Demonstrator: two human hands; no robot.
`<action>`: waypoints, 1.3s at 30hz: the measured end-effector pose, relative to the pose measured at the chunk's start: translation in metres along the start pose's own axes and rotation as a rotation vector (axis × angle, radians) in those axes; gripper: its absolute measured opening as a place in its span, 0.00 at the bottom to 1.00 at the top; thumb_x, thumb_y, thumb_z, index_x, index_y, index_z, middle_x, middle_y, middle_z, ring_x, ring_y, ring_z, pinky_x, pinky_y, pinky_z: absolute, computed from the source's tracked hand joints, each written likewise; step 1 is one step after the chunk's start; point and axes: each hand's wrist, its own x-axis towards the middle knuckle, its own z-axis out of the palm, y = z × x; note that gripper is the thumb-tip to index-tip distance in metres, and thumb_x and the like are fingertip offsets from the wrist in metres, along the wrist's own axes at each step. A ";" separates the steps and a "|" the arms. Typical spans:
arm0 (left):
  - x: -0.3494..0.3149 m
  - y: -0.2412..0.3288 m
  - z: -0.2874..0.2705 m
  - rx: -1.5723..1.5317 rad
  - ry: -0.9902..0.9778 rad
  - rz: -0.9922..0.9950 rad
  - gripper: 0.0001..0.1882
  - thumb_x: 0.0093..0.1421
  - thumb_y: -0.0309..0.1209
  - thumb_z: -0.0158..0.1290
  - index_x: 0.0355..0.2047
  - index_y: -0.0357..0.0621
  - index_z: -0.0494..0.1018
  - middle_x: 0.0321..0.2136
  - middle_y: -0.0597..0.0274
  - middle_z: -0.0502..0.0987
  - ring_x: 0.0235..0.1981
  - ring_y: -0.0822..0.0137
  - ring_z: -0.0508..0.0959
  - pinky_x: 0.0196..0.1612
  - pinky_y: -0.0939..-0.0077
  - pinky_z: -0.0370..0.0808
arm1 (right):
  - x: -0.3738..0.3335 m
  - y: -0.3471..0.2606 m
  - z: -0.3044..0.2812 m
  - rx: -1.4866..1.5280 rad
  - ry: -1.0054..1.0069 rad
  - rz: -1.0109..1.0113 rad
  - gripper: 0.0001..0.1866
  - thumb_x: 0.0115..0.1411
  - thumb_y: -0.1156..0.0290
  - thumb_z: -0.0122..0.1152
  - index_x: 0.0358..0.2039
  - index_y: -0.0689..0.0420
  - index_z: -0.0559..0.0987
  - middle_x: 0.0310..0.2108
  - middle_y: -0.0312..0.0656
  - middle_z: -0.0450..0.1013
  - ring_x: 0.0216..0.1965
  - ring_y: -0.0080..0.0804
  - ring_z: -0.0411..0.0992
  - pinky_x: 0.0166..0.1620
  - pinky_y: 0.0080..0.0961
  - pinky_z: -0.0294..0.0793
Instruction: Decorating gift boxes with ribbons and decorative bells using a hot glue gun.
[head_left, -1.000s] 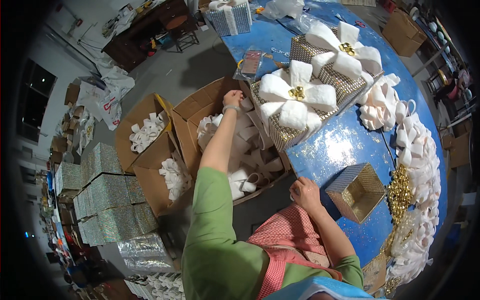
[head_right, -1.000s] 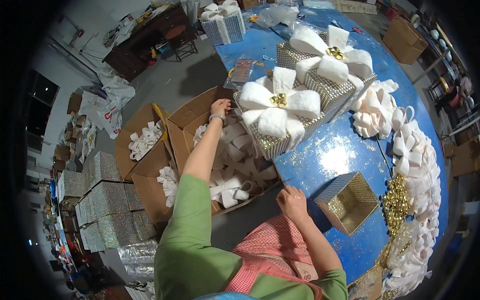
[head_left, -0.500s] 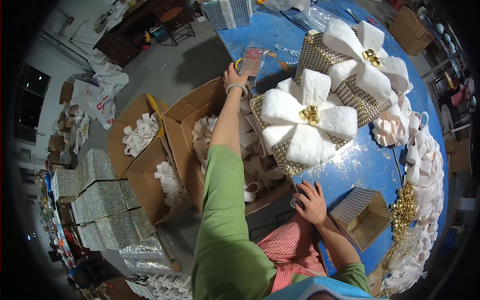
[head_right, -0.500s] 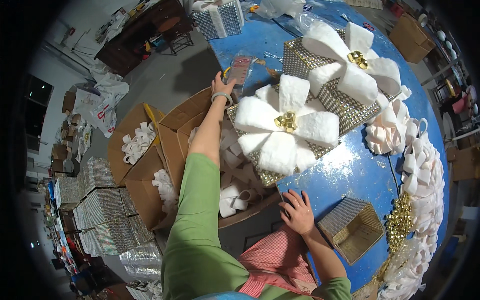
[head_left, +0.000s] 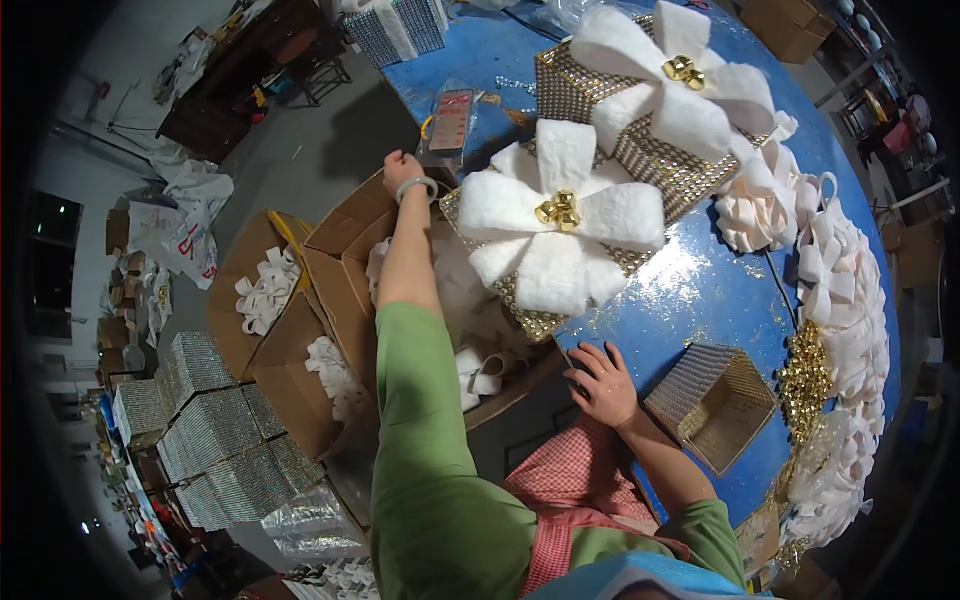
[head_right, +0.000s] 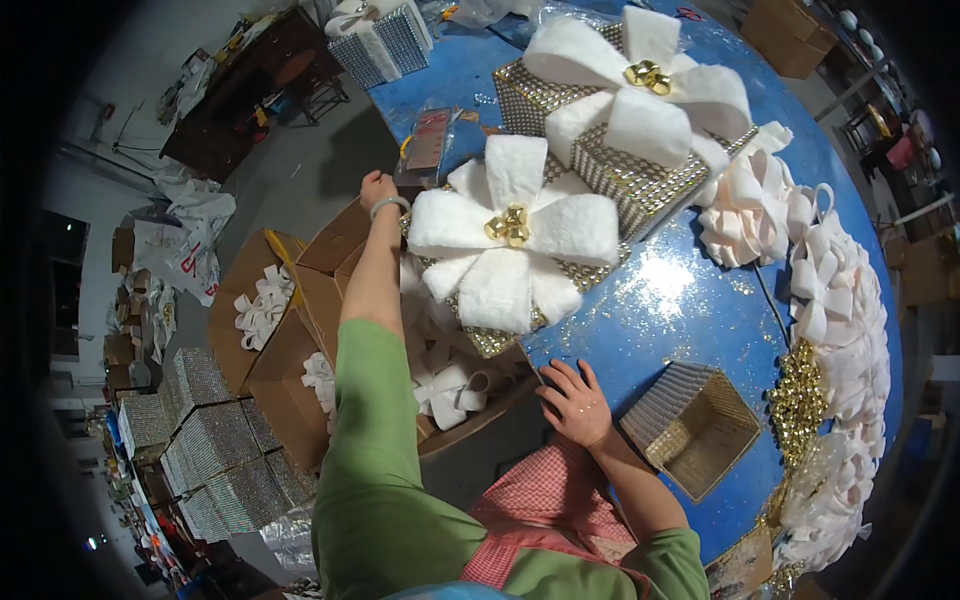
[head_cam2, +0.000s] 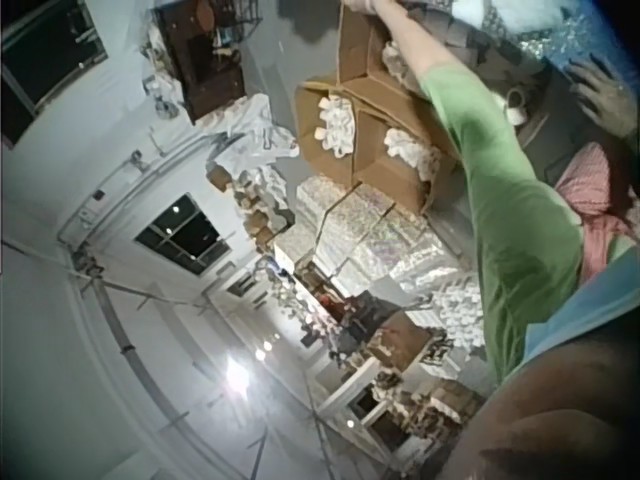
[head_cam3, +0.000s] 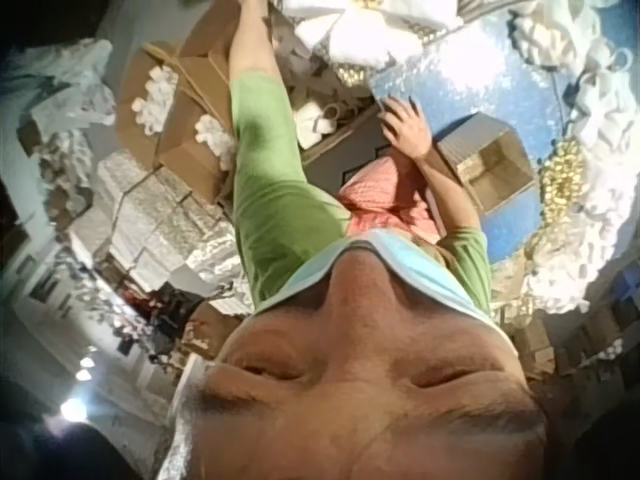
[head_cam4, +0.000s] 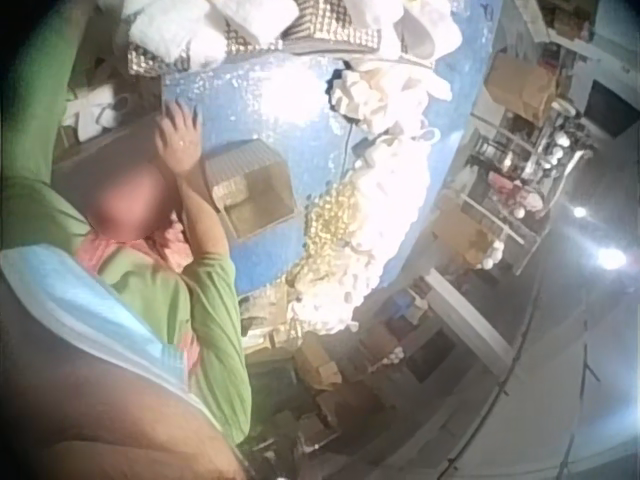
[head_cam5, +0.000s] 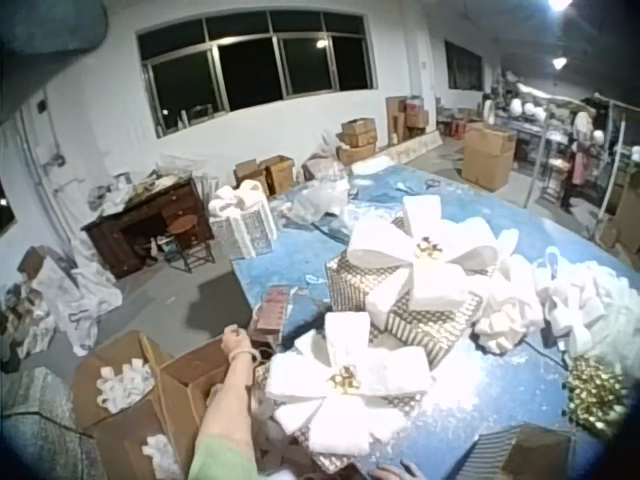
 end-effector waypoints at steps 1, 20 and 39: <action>0.005 -0.007 -0.005 0.026 0.007 0.031 0.11 0.48 0.34 0.56 0.33 0.50 0.77 0.28 0.56 0.79 0.35 0.56 0.78 0.40 0.64 0.73 | -0.001 0.000 -0.001 0.002 0.000 -0.009 0.13 0.46 0.67 0.60 0.35 0.49 0.75 0.50 0.37 0.65 0.57 0.35 0.59 0.58 0.46 0.53; 0.081 -0.077 0.050 0.037 -0.358 0.282 0.20 0.52 0.45 0.50 0.43 0.53 0.74 0.41 0.60 0.76 0.44 0.57 0.74 0.49 0.69 0.68 | -0.031 0.021 0.010 0.109 0.106 -0.052 0.13 0.47 0.66 0.60 0.34 0.51 0.72 0.53 0.38 0.63 0.60 0.34 0.55 0.60 0.46 0.52; 0.053 -0.011 0.047 0.173 -0.450 0.245 0.22 0.54 0.45 0.49 0.43 0.45 0.73 0.42 0.55 0.76 0.45 0.57 0.74 0.48 0.69 0.68 | -0.024 0.019 0.003 0.105 0.069 -0.040 0.12 0.47 0.67 0.58 0.35 0.51 0.72 0.53 0.37 0.62 0.59 0.33 0.55 0.60 0.44 0.51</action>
